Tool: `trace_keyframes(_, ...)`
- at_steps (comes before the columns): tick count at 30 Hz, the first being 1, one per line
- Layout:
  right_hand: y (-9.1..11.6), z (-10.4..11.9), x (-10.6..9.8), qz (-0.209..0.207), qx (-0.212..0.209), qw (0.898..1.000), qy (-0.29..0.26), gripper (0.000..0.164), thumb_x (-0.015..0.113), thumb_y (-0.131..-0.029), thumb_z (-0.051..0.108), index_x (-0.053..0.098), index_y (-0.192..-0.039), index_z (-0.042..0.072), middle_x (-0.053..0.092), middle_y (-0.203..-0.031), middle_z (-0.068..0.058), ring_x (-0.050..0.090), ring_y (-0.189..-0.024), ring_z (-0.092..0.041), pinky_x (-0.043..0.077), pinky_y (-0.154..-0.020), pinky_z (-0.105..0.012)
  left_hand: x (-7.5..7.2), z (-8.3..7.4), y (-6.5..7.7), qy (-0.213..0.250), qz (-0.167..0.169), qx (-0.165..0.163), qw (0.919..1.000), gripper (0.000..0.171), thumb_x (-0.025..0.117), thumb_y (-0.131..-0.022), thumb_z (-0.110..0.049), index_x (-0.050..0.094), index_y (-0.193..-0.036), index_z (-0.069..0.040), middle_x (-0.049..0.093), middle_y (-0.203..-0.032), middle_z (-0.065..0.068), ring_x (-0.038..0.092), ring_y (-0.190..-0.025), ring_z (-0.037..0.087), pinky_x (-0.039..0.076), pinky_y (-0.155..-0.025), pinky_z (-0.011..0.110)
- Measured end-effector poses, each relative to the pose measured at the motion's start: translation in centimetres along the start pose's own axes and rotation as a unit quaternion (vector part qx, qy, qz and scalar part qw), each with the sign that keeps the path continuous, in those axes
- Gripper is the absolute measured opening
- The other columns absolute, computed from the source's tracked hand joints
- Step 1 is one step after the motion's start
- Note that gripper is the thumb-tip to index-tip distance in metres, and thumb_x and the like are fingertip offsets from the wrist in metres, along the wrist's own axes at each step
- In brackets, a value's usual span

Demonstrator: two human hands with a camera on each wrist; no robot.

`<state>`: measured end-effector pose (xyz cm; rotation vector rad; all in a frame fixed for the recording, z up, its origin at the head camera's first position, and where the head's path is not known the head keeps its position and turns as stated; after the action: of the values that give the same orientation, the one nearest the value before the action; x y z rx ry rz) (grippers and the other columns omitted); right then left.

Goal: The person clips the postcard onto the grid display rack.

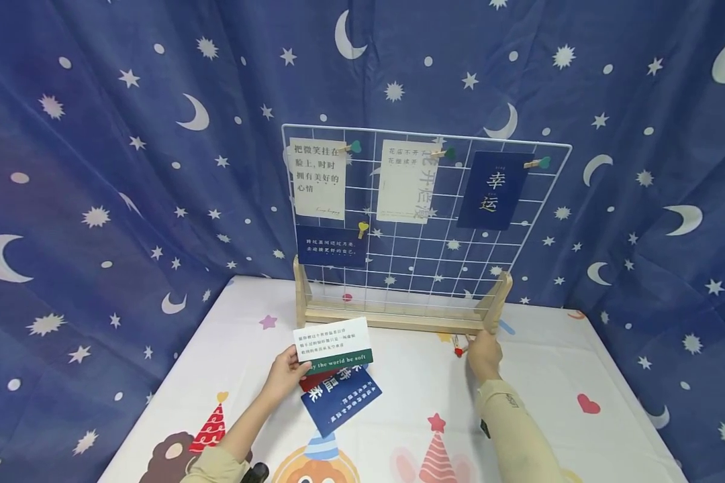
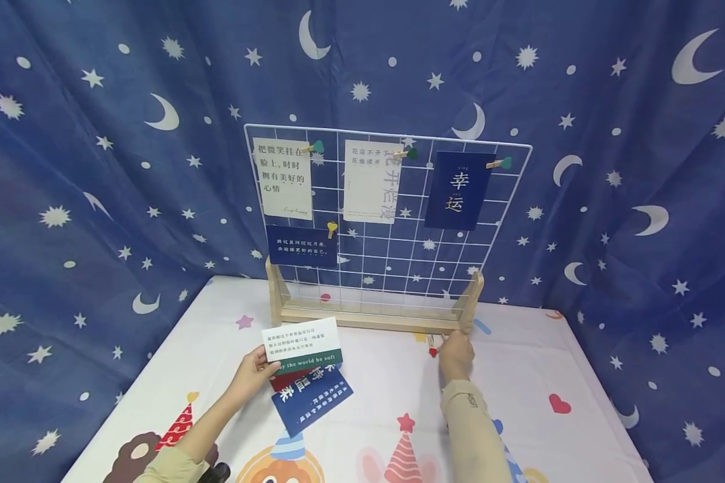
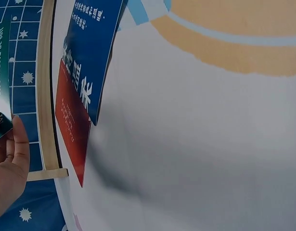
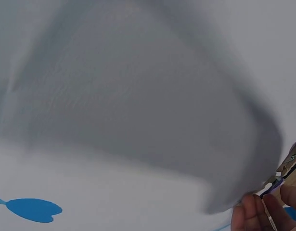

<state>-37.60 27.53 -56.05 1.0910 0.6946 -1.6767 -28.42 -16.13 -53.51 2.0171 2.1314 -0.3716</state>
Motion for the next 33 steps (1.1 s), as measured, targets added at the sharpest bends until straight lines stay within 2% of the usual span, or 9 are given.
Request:
trace_keyframes(7, 0.2, 0.3, -0.1, 0.002, 0.007, 1.000, 0.008, 0.025, 0.055, -0.090, 0.013, 0.061, -0.089, -0.011, 0.064, -0.099, -0.033, 0.063, -0.089, -0.046, 0.052, -0.073, -0.053, 0.2, 0.2, -0.1, -0.008, 0.005, 0.005, 0.9999, 0.029, 0.058, -0.085, 0.010, 0.054, -0.114, 0.013, 0.065, -0.100, 0.031, 0.066, -0.075, 0.021, 0.057, -0.061, 0.030)
trace_keyframes(11, 0.1, 0.3, -0.2, -0.016, 0.006, 1.000, 0.011, 0.024, 0.058, -0.089, 0.013, 0.062, -0.086, -0.011, 0.065, -0.093, -0.032, 0.064, -0.084, -0.046, 0.053, -0.068, -0.051, 0.3, 0.0, -0.1, -0.003, 0.005, 0.006, 1.0000, 0.030, 0.058, -0.086, 0.010, 0.054, -0.115, 0.013, 0.065, -0.101, 0.032, 0.066, -0.076, 0.023, 0.057, -0.060, 0.029)
trace_keyframes(16, 0.1, 0.3, 0.1, -0.028, 0.002, 1.000, 0.002, 0.026, 0.059, -0.089, 0.014, 0.063, -0.087, -0.011, 0.065, -0.091, -0.032, 0.064, -0.082, -0.045, 0.053, -0.067, -0.052, 0.3, -0.2, 0.0, 0.001, 0.005, 0.004, 1.0000, 0.030, 0.058, -0.085, 0.010, 0.054, -0.115, 0.013, 0.065, -0.100, 0.032, 0.066, -0.076, 0.024, 0.058, -0.062, 0.033)
trace_keyframes(17, 0.1, 0.3, 0.2, -0.019, 0.005, 1.000, -0.002, 0.028, 0.058, -0.091, 0.016, 0.063, -0.090, -0.012, 0.064, -0.095, -0.033, 0.064, -0.086, -0.045, 0.053, -0.072, -0.053, 0.3, -0.2, 0.0, 0.000, 0.005, 0.003, 1.0000, 0.030, 0.058, -0.086, 0.009, 0.054, -0.115, 0.012, 0.065, -0.101, 0.031, 0.065, -0.076, 0.023, 0.058, -0.063, 0.034)
trace_keyframes(23, 0.3, 0.0, 0.3, -0.019, -0.001, 1.000, 0.010, 0.025, 0.058, -0.091, 0.013, 0.063, -0.091, -0.011, 0.065, -0.094, -0.032, 0.065, -0.083, -0.044, 0.054, -0.069, -0.051, 0.2, -0.4, -0.5, -0.005, 0.007, 0.003, 1.0000, 0.030, 0.057, -0.086, 0.010, 0.054, -0.116, 0.012, 0.065, -0.101, 0.031, 0.064, -0.075, 0.020, 0.057, -0.065, 0.038)
trace_keyframes(26, 0.5, -0.3, 0.2, -0.018, -0.010, 1.000, 0.016, 0.024, 0.059, -0.091, 0.013, 0.062, -0.091, -0.010, 0.066, -0.092, -0.030, 0.065, -0.082, -0.042, 0.054, -0.069, -0.050, 0.3, -0.5, -0.9, -0.003, 0.006, 0.004, 1.0000, 0.030, 0.057, -0.086, 0.010, 0.054, -0.116, 0.011, 0.066, -0.101, 0.030, 0.064, -0.075, 0.022, 0.057, -0.066, 0.041)
trace_keyframes(31, 0.8, -0.2, -0.7, -0.044, -0.042, 0.998, -0.006, 0.022, 0.062, -0.089, 0.012, 0.060, -0.088, -0.010, 0.066, -0.090, -0.030, 0.064, -0.080, -0.043, 0.052, -0.067, -0.050, 0.7, -1.3, -1.5, 0.001, 0.010, 0.016, 0.9998, 0.030, 0.058, -0.085, 0.009, 0.055, -0.115, 0.010, 0.066, -0.100, 0.030, 0.065, -0.076, 0.024, 0.057, -0.066, 0.042)
trace_keyframes(33, 0.9, 0.0, -1.1, -0.053, -0.052, 0.997, -0.014, 0.020, 0.063, -0.087, 0.010, 0.059, -0.086, -0.009, 0.066, -0.088, -0.030, 0.064, -0.078, -0.043, 0.052, -0.066, -0.050, 0.9, -1.8, -1.7, 0.005, 0.017, 0.033, 0.9993, 0.028, 0.059, -0.086, 0.006, 0.055, -0.113, 0.011, 0.066, -0.098, 0.029, 0.066, -0.076, 0.023, 0.058, -0.065, 0.040)
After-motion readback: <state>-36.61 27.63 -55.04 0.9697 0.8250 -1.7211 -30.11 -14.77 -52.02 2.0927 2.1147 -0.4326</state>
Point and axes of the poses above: each hand's wrist, its own y-axis away from the middle knuckle, its own x-axis out of the palm, z = x × y, the point moved 8 cm from there along -y, towards the middle knuckle
